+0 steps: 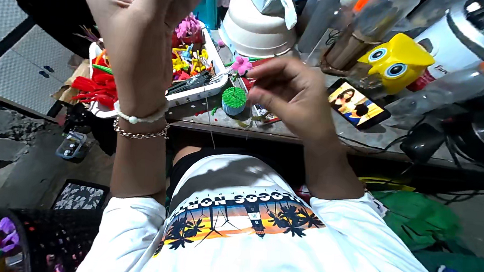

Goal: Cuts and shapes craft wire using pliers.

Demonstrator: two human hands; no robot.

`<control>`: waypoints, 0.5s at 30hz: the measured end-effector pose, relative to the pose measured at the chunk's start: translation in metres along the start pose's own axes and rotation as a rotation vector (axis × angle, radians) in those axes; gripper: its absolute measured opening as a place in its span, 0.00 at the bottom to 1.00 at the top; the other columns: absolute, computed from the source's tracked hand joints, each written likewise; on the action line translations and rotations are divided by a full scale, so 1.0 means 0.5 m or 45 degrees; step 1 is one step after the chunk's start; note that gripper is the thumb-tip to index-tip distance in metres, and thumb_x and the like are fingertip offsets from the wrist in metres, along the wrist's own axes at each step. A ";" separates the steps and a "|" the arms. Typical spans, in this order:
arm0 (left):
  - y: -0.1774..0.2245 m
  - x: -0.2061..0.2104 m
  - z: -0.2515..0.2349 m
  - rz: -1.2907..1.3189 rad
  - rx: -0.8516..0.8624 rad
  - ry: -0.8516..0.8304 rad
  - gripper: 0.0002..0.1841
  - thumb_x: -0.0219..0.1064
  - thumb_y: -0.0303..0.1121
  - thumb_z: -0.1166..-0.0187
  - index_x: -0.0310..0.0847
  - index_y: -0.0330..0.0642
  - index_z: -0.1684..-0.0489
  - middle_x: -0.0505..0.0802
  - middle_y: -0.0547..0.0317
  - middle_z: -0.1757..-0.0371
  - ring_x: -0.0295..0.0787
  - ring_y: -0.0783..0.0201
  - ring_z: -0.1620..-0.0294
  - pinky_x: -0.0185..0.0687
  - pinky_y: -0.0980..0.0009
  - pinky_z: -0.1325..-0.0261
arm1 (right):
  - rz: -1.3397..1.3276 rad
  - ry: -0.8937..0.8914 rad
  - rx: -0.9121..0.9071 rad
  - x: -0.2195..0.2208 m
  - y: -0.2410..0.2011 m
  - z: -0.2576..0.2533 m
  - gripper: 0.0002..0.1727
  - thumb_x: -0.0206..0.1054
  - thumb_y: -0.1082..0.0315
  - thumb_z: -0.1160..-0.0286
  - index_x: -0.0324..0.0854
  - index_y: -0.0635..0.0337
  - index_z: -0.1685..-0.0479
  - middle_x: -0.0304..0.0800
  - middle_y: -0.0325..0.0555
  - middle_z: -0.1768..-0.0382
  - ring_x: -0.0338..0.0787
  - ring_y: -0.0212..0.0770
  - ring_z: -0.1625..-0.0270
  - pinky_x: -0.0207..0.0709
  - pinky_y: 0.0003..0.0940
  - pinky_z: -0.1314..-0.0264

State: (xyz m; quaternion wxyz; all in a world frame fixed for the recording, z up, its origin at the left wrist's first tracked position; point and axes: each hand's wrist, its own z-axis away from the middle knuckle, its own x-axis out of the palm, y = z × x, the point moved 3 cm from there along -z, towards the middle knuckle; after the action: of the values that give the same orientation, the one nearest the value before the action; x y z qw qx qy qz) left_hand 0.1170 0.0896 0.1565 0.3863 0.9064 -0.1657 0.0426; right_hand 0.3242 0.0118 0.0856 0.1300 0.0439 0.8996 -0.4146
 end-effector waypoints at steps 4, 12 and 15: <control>-0.045 -0.001 0.027 0.135 -0.198 0.017 0.08 0.58 0.21 0.13 0.79 0.43 0.61 0.92 0.64 0.62 0.93 0.72 0.60 0.93 0.74 0.48 | -0.233 -0.138 0.125 0.069 0.038 0.037 0.10 0.71 0.79 0.27 0.83 0.70 0.48 0.91 0.48 0.57 0.93 0.35 0.61 0.92 0.30 0.55; -0.126 -0.013 0.069 0.232 -0.380 0.096 0.05 0.58 0.23 0.12 0.79 0.39 0.55 0.91 0.63 0.59 0.92 0.70 0.55 0.91 0.71 0.42 | -0.446 -0.236 0.345 0.120 0.083 0.081 0.12 0.73 0.80 0.28 0.81 0.68 0.49 0.92 0.48 0.59 0.93 0.35 0.61 0.91 0.29 0.55; -0.140 -0.014 0.077 0.217 -0.408 0.131 0.05 0.59 0.22 0.13 0.79 0.39 0.56 0.91 0.63 0.60 0.92 0.71 0.56 0.91 0.72 0.43 | -0.469 -0.258 0.409 0.137 0.093 0.094 0.14 0.75 0.79 0.30 0.81 0.67 0.47 0.91 0.48 0.54 0.93 0.34 0.60 0.90 0.27 0.53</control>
State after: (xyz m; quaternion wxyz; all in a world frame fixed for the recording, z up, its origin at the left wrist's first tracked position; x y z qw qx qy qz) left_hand 0.1318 0.1092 0.0805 0.5287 0.8126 -0.2265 0.0946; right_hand 0.2764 0.0047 0.0036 0.1330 -0.1423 0.7976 -0.5709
